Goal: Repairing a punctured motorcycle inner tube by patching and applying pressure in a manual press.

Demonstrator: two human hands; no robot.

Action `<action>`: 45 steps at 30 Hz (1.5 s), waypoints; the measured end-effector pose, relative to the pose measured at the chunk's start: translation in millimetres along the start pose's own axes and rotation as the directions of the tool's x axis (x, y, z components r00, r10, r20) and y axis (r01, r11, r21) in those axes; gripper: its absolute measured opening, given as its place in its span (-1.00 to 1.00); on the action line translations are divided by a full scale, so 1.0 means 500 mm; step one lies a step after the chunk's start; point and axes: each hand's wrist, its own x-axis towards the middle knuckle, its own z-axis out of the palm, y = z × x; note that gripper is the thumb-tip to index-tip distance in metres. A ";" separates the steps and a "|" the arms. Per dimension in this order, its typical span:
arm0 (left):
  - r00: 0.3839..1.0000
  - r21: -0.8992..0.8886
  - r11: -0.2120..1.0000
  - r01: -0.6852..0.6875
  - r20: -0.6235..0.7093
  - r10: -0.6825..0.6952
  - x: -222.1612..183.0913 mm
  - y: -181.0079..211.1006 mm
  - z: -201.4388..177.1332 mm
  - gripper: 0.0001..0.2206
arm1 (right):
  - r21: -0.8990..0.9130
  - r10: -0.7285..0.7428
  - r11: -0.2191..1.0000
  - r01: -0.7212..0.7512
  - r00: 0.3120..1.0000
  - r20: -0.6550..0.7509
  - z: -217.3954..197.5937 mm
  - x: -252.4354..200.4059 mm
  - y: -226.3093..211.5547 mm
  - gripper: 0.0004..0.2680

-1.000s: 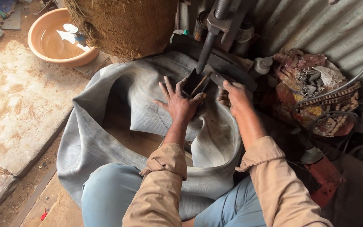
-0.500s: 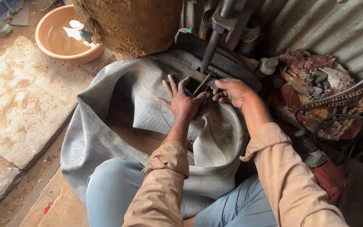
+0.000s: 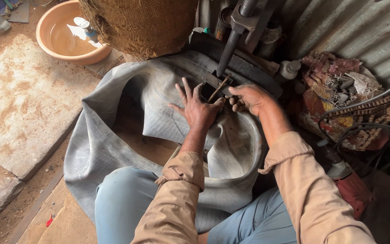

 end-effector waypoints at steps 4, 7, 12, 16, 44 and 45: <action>1.000 0.007 1.000 -0.012 -0.011 0.012 0.000 -0.001 -0.001 -0.17 | -0.020 0.047 0.999 -0.046 0.998 0.037 -0.011 0.021 -0.005 -0.82; 1.000 0.010 1.000 -0.020 -0.006 0.020 -0.004 -0.003 0.002 -0.15 | -0.039 0.060 0.998 -0.058 0.996 0.065 -0.019 0.028 0.005 -0.82; 1.000 -0.007 1.000 -0.013 0.009 0.014 -0.006 0.009 -0.014 -0.15 | -0.055 0.018 0.998 -0.013 0.994 0.103 -0.015 0.020 -0.001 -0.82; 0.999 0.007 1.000 0.004 0.035 -0.004 -0.008 0.013 -0.014 -0.15 | -0.053 0.038 0.998 -0.033 0.994 0.100 -0.020 0.021 0.001 -0.82; 1.000 -0.001 1.000 -0.009 0.012 0.009 -0.002 0.013 -0.014 -0.12 | -0.898 -0.676 0.440 0.002 0.660 -0.330 -0.031 0.122 -0.006 -0.78; 1.000 0.005 1.000 -0.001 0.018 0.001 0.000 0.014 -0.014 -0.12 | -0.882 -0.652 0.470 -0.028 0.663 -0.368 -0.028 0.128 -0.008 -0.78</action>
